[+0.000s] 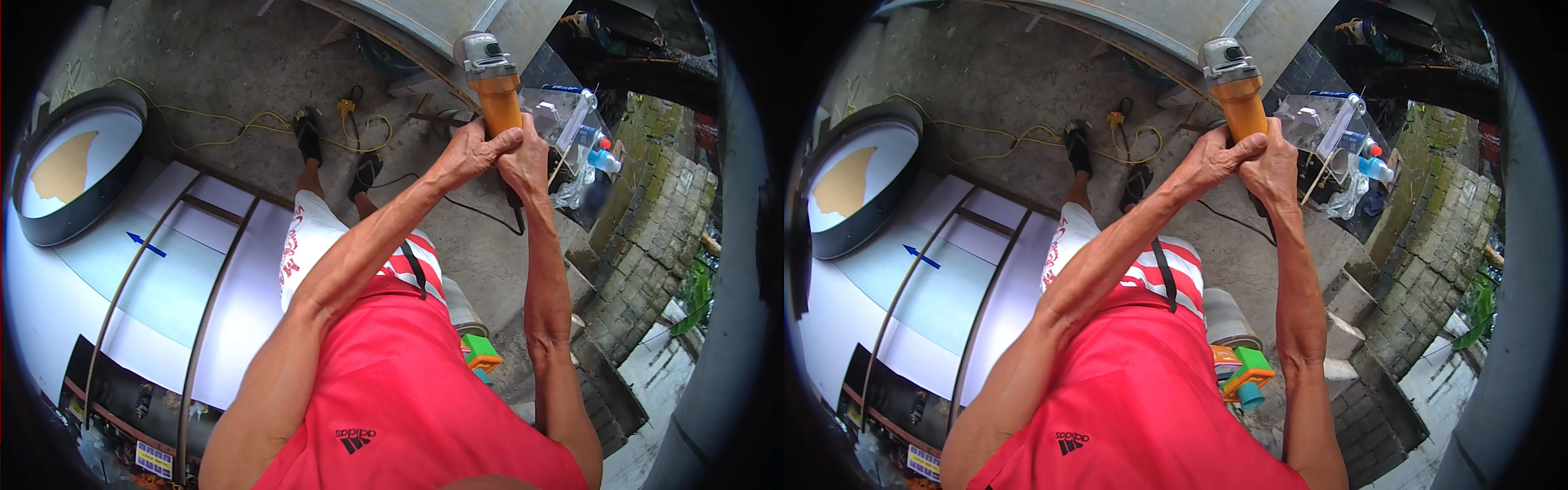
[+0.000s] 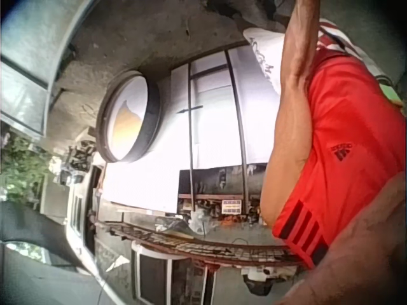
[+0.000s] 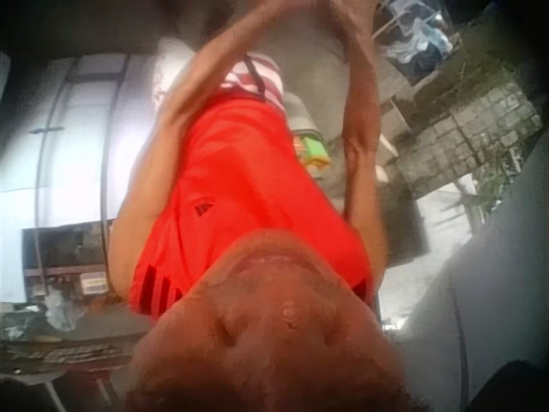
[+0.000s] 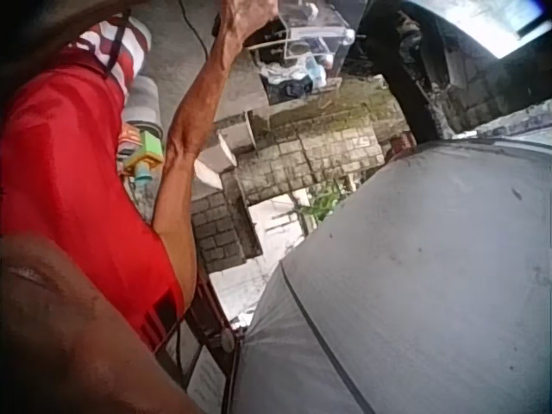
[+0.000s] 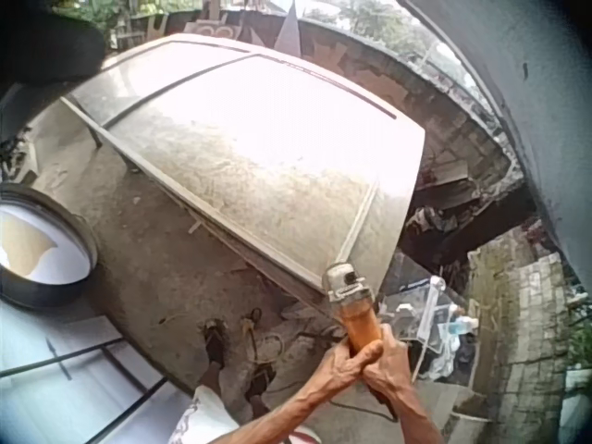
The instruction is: The recorder uses an angle grinder to smooth the edges of a metal frame.
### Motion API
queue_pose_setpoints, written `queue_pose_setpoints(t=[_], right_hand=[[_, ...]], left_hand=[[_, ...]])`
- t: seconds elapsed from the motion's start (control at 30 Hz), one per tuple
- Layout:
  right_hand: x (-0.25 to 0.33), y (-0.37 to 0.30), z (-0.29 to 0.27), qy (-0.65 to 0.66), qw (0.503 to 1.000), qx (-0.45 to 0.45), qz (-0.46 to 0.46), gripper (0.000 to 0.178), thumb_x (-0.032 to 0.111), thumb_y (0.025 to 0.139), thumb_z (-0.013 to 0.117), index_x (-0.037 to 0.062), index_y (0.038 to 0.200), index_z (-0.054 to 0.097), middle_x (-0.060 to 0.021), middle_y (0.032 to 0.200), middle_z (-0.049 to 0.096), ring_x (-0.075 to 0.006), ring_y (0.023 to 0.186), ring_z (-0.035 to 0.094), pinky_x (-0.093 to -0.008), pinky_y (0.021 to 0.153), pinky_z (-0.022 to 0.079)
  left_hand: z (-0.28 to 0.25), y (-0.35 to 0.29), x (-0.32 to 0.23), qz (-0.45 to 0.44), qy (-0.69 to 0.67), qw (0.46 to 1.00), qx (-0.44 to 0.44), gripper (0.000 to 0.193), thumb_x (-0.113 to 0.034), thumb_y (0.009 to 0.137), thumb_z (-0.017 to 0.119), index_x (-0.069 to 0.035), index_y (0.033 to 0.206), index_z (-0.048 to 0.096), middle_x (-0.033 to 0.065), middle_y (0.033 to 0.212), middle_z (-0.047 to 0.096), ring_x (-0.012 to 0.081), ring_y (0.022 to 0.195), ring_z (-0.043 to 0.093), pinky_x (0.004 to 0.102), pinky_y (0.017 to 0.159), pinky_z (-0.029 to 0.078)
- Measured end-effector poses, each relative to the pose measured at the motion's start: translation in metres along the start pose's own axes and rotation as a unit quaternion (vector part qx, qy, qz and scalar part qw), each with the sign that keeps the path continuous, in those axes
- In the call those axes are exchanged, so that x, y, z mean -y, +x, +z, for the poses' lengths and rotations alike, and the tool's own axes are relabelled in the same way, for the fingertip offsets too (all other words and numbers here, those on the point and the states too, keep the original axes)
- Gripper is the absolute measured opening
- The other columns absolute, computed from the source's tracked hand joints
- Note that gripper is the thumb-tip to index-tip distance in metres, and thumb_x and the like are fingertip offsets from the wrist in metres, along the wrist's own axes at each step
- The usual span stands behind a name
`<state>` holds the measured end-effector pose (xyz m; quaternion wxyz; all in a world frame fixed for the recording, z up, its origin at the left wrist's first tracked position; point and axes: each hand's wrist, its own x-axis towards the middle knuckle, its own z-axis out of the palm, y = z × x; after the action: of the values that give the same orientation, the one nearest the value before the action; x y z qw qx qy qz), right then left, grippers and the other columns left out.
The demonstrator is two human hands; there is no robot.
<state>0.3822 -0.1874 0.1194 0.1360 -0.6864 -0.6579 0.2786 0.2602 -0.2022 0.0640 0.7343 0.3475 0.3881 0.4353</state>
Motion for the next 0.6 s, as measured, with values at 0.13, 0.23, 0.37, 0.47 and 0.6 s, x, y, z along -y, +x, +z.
queue_pose_setpoints(t=[0.13, 0.23, 0.37, 0.47, 0.6], right_hand=[[0.012, -0.012, 0.001, 0.096, 0.991, -0.039, 0.083, 0.041, 0.020, 0.077, 0.077, 0.0018, 0.108, 0.057, -0.0186, 0.090, 0.072, -0.0267, 0.082, 0.072, -0.0371, 0.072, 0.055], [0.020, -0.022, -0.001, 0.220, 0.967, -0.062, 0.110, 0.044, 0.022, 0.078, 0.078, 0.0033, 0.113, 0.059, -0.0085, 0.094, 0.070, -0.0171, 0.081, 0.066, -0.0335, 0.071, 0.054], [0.027, -0.037, -0.006, 0.310, 0.939, -0.087, 0.121, 0.046, 0.027, 0.080, 0.078, 0.0045, 0.116, 0.059, -0.0033, 0.097, 0.064, -0.0145, 0.084, 0.061, -0.0320, 0.072, 0.051], [0.043, -0.040, -0.001, 0.316, 0.943, -0.088, 0.059, 0.065, 0.053, 0.081, 0.076, 0.0041, 0.119, 0.055, -0.0029, 0.098, 0.059, -0.0141, 0.085, 0.058, -0.0312, 0.072, 0.049], [0.094, -0.012, 0.021, 0.284, 0.947, -0.067, 0.132, 0.052, 0.046, 0.084, 0.076, 0.0057, 0.108, 0.055, -0.0007, 0.089, 0.058, -0.0117, 0.075, 0.058, -0.0287, 0.064, 0.049]], left_hand=[[0.001, -0.016, -0.030, -0.027, 0.119, 0.992, -0.021, 0.069, -0.057, 0.092, 0.062, 0.005, 0.122, 0.059, 0.0199, 0.107, 0.068, 0.0231, 0.100, 0.065, 0.0358, 0.086, 0.051], [0.009, -0.026, -0.056, -0.014, 0.174, 0.984, -0.029, 0.071, -0.056, 0.090, 0.065, 0.008, 0.119, 0.058, 0.0208, 0.091, 0.068, 0.0252, 0.087, 0.067, 0.0384, 0.077, 0.052], [0.012, -0.035, -0.077, 0.001, 0.193, 0.981, -0.030, 0.068, -0.053, 0.089, 0.068, 0.011, 0.110, 0.057, 0.0187, 0.074, 0.066, 0.0258, 0.072, 0.068, 0.0383, 0.068, 0.053], [-0.002, -0.036, -0.094, 0.020, 0.213, 0.975, -0.052, 0.062, -0.047, 0.087, 0.070, 0.012, 0.097, 0.055, 0.0269, 0.075, 0.067, 0.0360, 0.072, 0.071, 0.0425, 0.065, 0.055], [-0.054, -0.039, -0.138, 0.011, 0.198, 0.979, -0.045, 0.063, -0.047, 0.085, 0.066, 0.014, 0.095, 0.054, 0.0373, 0.086, 0.064, 0.0506, 0.085, 0.066, 0.0520, 0.075, 0.053]])
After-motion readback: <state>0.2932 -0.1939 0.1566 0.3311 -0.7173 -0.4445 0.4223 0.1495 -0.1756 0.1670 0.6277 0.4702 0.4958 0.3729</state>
